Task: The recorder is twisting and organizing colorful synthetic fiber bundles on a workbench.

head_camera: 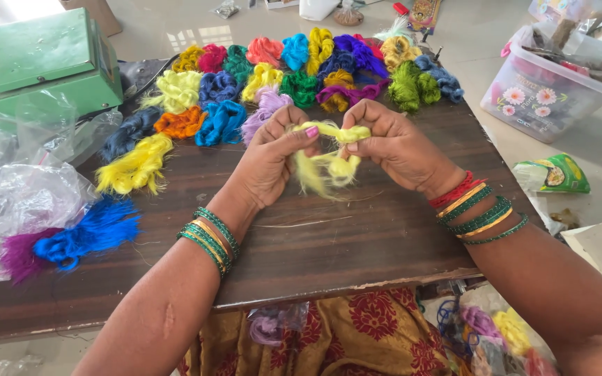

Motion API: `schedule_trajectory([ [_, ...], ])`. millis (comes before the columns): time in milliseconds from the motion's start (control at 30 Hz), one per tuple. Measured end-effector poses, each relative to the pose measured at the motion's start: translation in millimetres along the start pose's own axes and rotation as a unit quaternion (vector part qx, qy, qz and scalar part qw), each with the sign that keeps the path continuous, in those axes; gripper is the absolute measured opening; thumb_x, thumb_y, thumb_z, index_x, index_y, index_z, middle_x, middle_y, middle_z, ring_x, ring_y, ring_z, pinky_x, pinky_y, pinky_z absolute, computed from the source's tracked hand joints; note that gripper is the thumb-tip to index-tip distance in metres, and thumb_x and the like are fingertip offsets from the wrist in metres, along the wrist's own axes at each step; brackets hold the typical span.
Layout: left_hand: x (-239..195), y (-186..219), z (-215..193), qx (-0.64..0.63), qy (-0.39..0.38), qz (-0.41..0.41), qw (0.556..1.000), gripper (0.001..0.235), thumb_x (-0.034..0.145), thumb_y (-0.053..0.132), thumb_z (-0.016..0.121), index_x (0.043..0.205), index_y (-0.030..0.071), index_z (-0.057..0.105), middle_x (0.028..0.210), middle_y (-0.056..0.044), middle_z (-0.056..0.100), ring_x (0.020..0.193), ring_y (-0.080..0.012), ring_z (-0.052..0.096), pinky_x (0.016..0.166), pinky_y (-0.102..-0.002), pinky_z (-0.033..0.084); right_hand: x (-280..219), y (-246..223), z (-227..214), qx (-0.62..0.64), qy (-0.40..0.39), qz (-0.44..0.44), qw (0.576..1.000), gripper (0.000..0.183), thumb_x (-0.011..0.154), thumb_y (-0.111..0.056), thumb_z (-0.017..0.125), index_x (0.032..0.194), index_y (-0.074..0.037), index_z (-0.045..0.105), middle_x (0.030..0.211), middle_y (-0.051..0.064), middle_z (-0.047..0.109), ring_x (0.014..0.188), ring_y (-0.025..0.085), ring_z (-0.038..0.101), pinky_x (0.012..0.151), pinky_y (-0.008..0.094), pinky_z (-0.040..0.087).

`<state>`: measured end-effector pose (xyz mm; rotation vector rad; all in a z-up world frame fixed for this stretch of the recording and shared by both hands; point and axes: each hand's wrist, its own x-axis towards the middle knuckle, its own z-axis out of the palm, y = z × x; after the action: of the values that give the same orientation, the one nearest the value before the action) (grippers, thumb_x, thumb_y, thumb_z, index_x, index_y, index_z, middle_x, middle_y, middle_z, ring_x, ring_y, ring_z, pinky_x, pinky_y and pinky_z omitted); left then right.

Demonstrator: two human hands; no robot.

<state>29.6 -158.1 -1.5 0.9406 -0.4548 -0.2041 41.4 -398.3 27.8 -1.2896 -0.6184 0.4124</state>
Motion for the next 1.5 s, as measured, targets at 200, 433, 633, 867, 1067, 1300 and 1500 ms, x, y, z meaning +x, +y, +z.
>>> schedule_trajectory([
  [200,2,2,0,0.108,0.06,-0.045,0.991,0.018,0.094,0.017,0.076,0.1,0.01,0.061,0.072,0.007,0.052,0.054,-0.0033,0.044,0.049,-0.022,0.037,0,-7,-1,0.065,0.021,-0.029,0.997,0.022,0.097,0.007,0.054,0.116,-0.005,0.054,0.107,0.007,0.065,0.102,0.017,0.071,0.086,0.028,0.059],
  [433,5,3,-6,0.211,0.049,-0.06,0.974,0.017,0.1,0.026,0.067,0.102,0.009,0.067,0.07,0.009,0.052,0.053,-0.002,0.041,0.048,-0.021,0.036,-1,-8,-25,0.122,0.022,-0.08,0.989,0.02,0.099,0.003,0.059,0.118,-0.003,0.06,0.097,0.008,0.066,0.083,0.015,0.066,0.076,0.029,0.058],
  [633,2,2,-6,0.25,0.018,-0.06,0.966,0.025,0.103,0.03,0.061,0.102,0.008,0.071,0.07,0.008,0.055,0.054,-0.0017,0.04,0.048,-0.02,0.033,-10,-26,-22,-0.114,-0.006,-0.012,0.993,0.014,0.093,-0.005,0.059,0.102,0.002,0.068,0.098,0.006,0.068,0.091,0.013,0.064,0.084,0.026,0.052],
  [867,0,4,-1,0.247,-0.014,-0.076,0.966,0.029,0.105,0.032,0.057,0.101,0.006,0.068,0.068,0.002,0.06,0.056,-0.0042,0.054,0.048,-0.021,0.041,-1,-2,2,-0.15,-0.036,-0.035,0.987,0.04,0.094,-0.008,0.07,0.129,-0.005,0.053,0.115,0.003,0.064,0.11,0.013,0.063,0.099,0.03,0.052],
  [1067,0,5,1,0.235,-0.008,-0.086,0.968,0.03,0.105,0.034,0.056,0.098,0.006,0.064,0.068,-0.002,0.064,0.056,-0.0072,0.06,0.048,-0.022,0.045,2,6,8,-0.092,-0.052,-0.026,0.994,0.037,0.099,-0.004,0.064,0.133,-0.006,0.049,0.114,0.005,0.064,0.11,0.014,0.066,0.099,0.031,0.055],
  [1300,1,4,4,0.233,-0.011,-0.099,0.967,0.034,0.106,0.035,0.054,0.101,0.004,0.065,0.066,-0.004,0.064,0.056,-0.0088,0.061,0.048,-0.023,0.046,-2,22,-10,-0.168,-0.017,-0.181,0.969,0.016,0.104,0.003,0.063,0.114,-0.006,0.054,0.116,0.002,0.061,0.107,0.008,0.058,0.097,0.026,0.052],
  [1500,1,2,3,0.221,-0.012,-0.118,0.968,0.036,0.106,0.037,0.053,0.099,0.003,0.064,0.065,-0.004,0.064,0.054,-0.0094,0.061,0.048,-0.023,0.047,-4,3,14,-0.382,0.014,-0.219,0.898,0.016,0.097,0.002,0.066,0.113,-0.003,0.064,0.107,-0.001,0.062,0.094,0.006,0.06,0.077,0.023,0.049],
])
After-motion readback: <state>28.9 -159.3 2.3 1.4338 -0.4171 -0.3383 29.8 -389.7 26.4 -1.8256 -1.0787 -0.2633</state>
